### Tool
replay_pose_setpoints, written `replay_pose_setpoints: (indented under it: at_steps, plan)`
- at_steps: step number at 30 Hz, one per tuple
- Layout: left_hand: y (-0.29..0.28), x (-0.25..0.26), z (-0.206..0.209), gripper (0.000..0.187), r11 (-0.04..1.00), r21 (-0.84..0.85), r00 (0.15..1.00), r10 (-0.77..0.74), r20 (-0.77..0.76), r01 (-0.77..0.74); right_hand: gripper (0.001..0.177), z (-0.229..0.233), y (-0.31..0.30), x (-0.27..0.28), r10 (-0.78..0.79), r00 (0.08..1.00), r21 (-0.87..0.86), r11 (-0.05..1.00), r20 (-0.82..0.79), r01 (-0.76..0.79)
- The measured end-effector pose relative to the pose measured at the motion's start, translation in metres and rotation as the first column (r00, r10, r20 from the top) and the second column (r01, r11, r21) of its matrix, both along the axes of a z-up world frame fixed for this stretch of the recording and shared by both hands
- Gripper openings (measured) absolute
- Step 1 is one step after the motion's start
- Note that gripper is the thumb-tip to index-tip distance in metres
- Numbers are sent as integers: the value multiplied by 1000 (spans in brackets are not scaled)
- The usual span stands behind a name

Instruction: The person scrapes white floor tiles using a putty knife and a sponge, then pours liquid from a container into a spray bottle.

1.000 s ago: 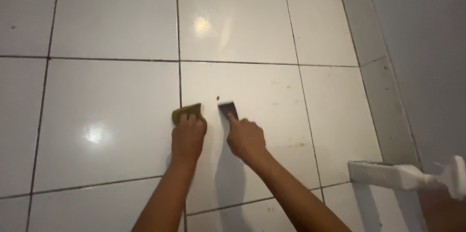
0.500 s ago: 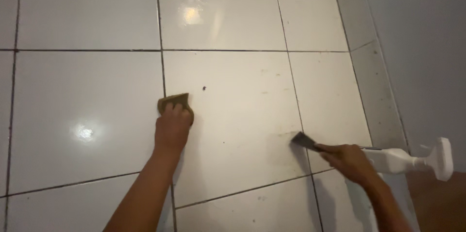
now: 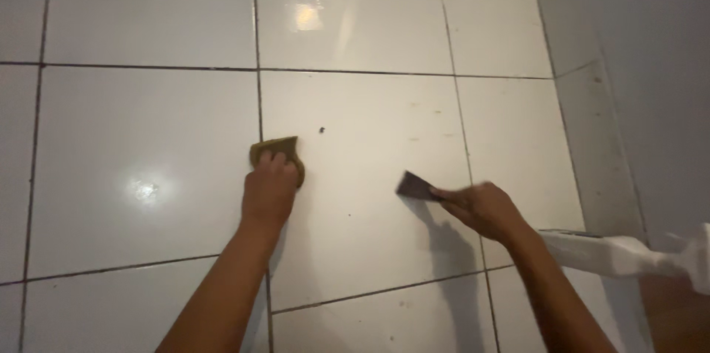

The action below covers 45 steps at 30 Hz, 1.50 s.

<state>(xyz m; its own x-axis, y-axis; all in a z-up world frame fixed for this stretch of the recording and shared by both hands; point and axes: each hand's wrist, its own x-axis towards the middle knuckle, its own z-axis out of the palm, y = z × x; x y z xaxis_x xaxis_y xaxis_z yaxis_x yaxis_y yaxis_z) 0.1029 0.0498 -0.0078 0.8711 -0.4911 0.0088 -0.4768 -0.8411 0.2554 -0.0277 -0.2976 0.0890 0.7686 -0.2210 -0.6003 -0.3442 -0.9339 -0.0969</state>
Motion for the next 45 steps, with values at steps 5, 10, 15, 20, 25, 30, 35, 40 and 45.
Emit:
replay_pose_setpoints:
  at_steps: [5, 10, 15, 20, 25, 30, 35, 40, 45]
  plan:
    - [-1, -1, 2, 8, 1000, -2, 1000, 1, 26, -1, 32, -6, 61, 70, 133, 967, 82, 985, 217, -154]
    - [-2, -3, 6, 8, 999, 33, 1000, 15, 1, -15, 31, 1, 111, 119, 143, 944, 56, 984, 298, -167]
    - [-4, -1, 5, 6, 1000, -30, 1000, 11, 23, -10, 35, 19, 125, 127, 157, 974, 5, 987, 162, -160]
    - [-4, -7, 2, 7, 998, -58, 999, 21, 26, -19, 33, 23, 135, 132, 156, 973, -62, 987, 169, -147]
    - [-2, -6, 3, 8, 999, -37, 999, 7, 40, -6, 30, 23, 139, 136, 90, 992, -121, 989, 89, -79]
    - [-3, -3, 6, 7, 1000, -19, 997, 3, 72, -2, 26, 19, 130, 146, 32, 965, -42, 999, 260, -22]
    - [-4, -5, 4, 5, 999, -54, 998, 11, 61, -7, 27, 6, 138, 146, -22, 952, -29, 999, 307, 32]
    - [-3, -3, 6, 7, 1000, -22, 999, 4, 48, -3, 32, 14, 153, 123, -61, 981, -28, 997, 186, 67]
    - [-1, -3, 4, 7, 998, -61, 998, 19, 67, -15, 34, 7, 162, 109, -80, 974, -68, 993, 212, 96]
